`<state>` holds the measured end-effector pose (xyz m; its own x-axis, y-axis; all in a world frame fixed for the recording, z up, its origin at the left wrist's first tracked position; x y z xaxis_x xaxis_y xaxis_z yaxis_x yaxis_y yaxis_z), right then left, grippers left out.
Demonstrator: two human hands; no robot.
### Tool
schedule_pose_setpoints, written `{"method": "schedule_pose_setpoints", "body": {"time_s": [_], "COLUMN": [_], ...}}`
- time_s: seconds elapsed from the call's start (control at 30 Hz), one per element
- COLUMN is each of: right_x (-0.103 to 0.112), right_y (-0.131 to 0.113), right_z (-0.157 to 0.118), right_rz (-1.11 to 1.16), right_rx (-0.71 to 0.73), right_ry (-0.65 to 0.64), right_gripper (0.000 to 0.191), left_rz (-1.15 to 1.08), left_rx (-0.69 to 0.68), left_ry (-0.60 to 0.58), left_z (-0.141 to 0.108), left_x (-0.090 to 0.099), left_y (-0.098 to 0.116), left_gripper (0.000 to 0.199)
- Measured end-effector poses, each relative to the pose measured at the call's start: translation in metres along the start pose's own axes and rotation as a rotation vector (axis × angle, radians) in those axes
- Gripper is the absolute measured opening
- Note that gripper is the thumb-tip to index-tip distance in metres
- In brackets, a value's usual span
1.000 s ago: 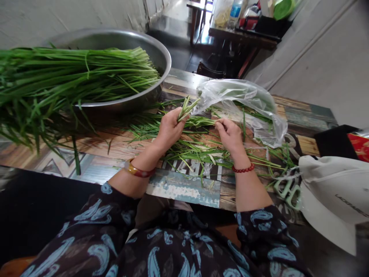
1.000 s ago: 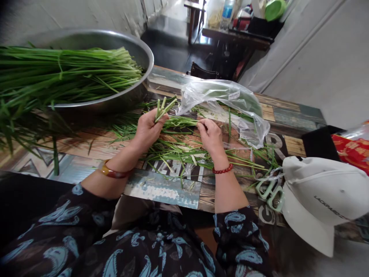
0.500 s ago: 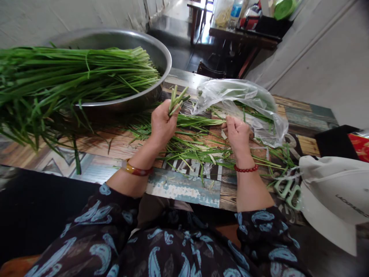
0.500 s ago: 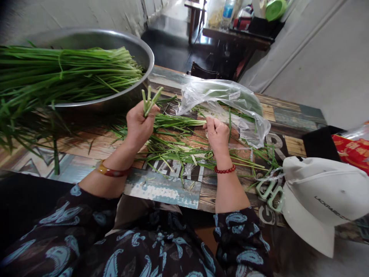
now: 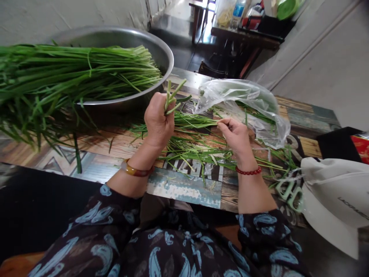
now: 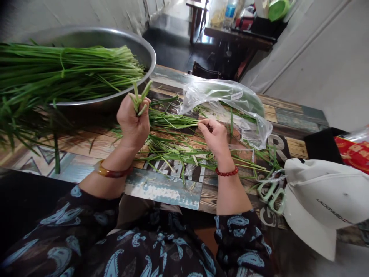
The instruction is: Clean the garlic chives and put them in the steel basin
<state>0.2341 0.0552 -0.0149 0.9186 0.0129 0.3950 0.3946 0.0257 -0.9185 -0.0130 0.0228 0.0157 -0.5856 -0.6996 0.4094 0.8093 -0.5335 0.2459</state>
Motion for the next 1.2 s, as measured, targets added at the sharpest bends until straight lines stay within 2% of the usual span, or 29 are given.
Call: {"method": "schedule_pose_setpoints", "body": {"time_s": [0.13,0.33,0.47,0.67,0.77,0.83,0.9,1.0,1.07,1.2], "right_x": [-0.001,-0.011,-0.014,-0.014,-0.013,-0.009,-0.002,0.010,0.014,0.010], "right_y": [-0.006,-0.019,-0.023,-0.019,-0.016,-0.012,-0.005,0.009,0.016,0.022], "right_z": [-0.003,-0.012,-0.015,-0.012,-0.011,-0.008,-0.002,0.008,0.013,0.014], "right_rz": [-0.045,-0.080,-0.208,-0.284,-0.247,-0.211,-0.173,-0.140,-0.166,-0.328], "right_rx": [0.053,0.140,0.243,0.292,0.281,0.226,0.152,0.097,0.103,0.189], "right_ry": [0.017,0.034,0.085,0.075,0.079,0.129,0.209,0.291,0.292,0.205], "right_gripper": [0.020,0.016,0.016,0.016,0.016,0.018,0.023,0.025,0.023,0.022], "left_rz": [-0.071,-0.185,-0.286,-0.458,-0.469,-0.455,-0.418,-0.382,-0.409,-0.440], "left_rx": [0.031,-0.075,-0.094,-0.050,-0.083,-0.107,-0.095,-0.003,0.063,0.128], "left_ry": [-0.154,-0.454,-0.680,-0.813,-0.829,-0.801,-0.745,-0.627,-0.570,-0.523], "left_z": [-0.003,-0.009,-0.011,-0.015,-0.014,-0.013,-0.010,-0.007,-0.007,-0.008], "left_x": [-0.008,-0.024,-0.028,-0.030,-0.030,-0.030,-0.029,-0.026,-0.025,-0.024], "left_y": [0.007,0.022,0.027,0.025,0.024,0.023,0.021,0.015,0.013,0.012], "left_gripper": [0.021,0.019,0.016,0.015,0.014,0.014,0.016,0.019,0.020,0.016]}}
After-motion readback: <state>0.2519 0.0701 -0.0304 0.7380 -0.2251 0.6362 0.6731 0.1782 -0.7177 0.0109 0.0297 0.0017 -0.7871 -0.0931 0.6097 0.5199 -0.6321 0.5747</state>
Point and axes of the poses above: each hand's wrist, its own z-axis towards the middle knuckle, its own x-axis out of the back of the hand, y = z × x, the point moved 2 cm from there along z, towards the middle knuckle, and after that the axes turned 14 degrees about -x, right-handed, at the moved point
